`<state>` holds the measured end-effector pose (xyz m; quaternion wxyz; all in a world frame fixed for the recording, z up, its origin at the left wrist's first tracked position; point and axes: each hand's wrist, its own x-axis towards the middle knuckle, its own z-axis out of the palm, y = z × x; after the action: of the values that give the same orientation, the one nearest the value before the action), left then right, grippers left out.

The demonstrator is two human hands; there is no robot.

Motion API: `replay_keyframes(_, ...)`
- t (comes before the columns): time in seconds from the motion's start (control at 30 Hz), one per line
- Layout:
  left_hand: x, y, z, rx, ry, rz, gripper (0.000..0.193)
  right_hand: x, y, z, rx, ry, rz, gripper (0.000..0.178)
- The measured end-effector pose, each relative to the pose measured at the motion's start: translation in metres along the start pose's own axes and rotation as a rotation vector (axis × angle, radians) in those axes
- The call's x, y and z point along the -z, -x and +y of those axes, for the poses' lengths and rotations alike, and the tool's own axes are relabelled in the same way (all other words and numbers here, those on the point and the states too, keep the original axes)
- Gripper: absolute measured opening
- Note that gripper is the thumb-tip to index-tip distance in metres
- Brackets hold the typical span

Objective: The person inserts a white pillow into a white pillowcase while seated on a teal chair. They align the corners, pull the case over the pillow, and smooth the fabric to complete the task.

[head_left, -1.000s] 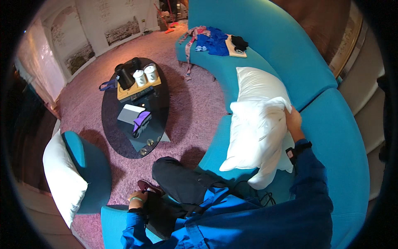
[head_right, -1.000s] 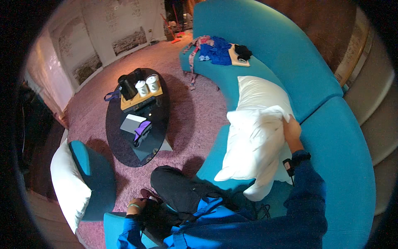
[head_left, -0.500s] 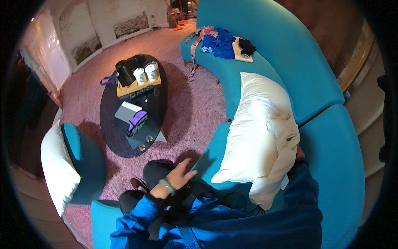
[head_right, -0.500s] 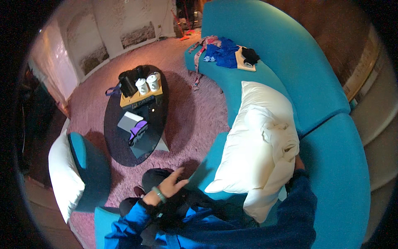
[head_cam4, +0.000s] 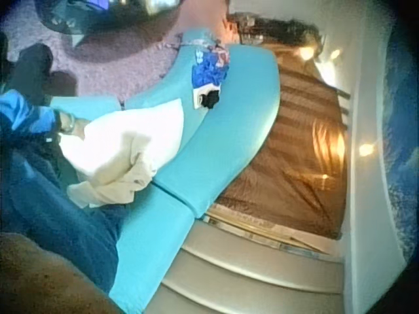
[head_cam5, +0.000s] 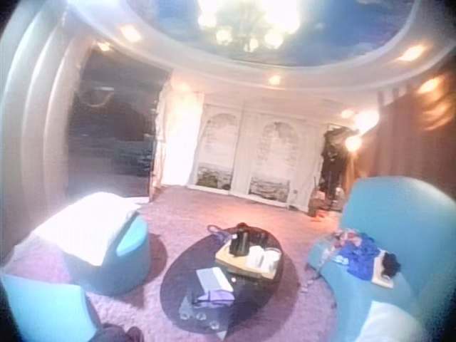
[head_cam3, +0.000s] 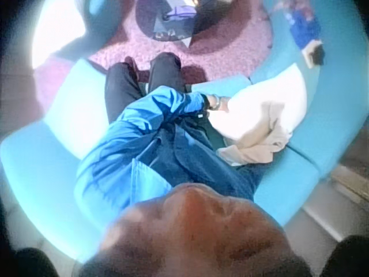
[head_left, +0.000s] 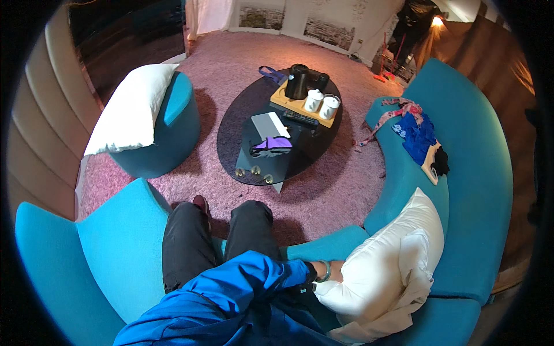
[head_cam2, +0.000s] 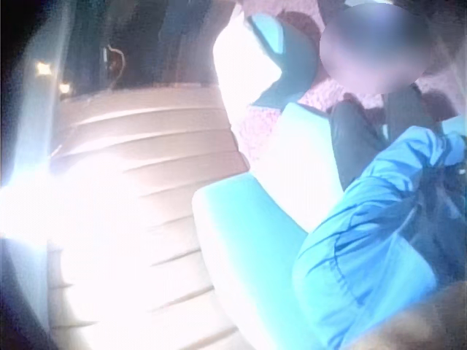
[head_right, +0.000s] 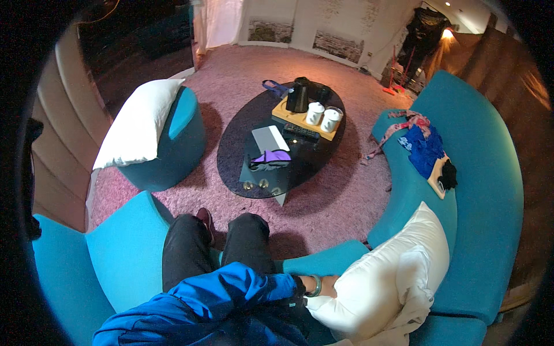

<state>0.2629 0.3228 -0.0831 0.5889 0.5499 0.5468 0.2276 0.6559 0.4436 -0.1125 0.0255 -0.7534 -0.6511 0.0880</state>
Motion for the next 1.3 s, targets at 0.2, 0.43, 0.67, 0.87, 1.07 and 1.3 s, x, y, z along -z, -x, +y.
replay_keyframes(0.2,-0.009,0.024,0.0,-0.307,0.088,0.069,0.062,0.015,0.022,-0.028,0.032,-0.068,0.031,0.036)
replay_keyframes(0.43,0.046,0.112,0.032,-0.423,-0.104,0.018,0.057,0.071,0.047,-0.104,0.233,-0.246,0.09,0.037)
replay_keyframes(0.67,0.089,0.244,0.059,-0.739,-0.274,0.494,0.033,0.115,0.088,-0.233,0.603,-0.44,0.013,0.038)
replay_keyframes(0.87,0.082,0.402,0.073,-0.839,-0.465,0.849,0.02,0.096,0.158,-0.382,1.04,-0.57,-0.327,0.038)
replay_keyframes(1.07,-0.011,0.538,0.053,-0.374,-0.754,1.335,0.021,0.009,0.264,-0.508,1.397,-0.556,-0.947,0.039)
replay_keyframes(1.3,-0.164,0.577,0.003,0.681,0.059,1.586,0.025,-0.098,0.377,-0.573,1.536,-0.403,-1.501,0.04)
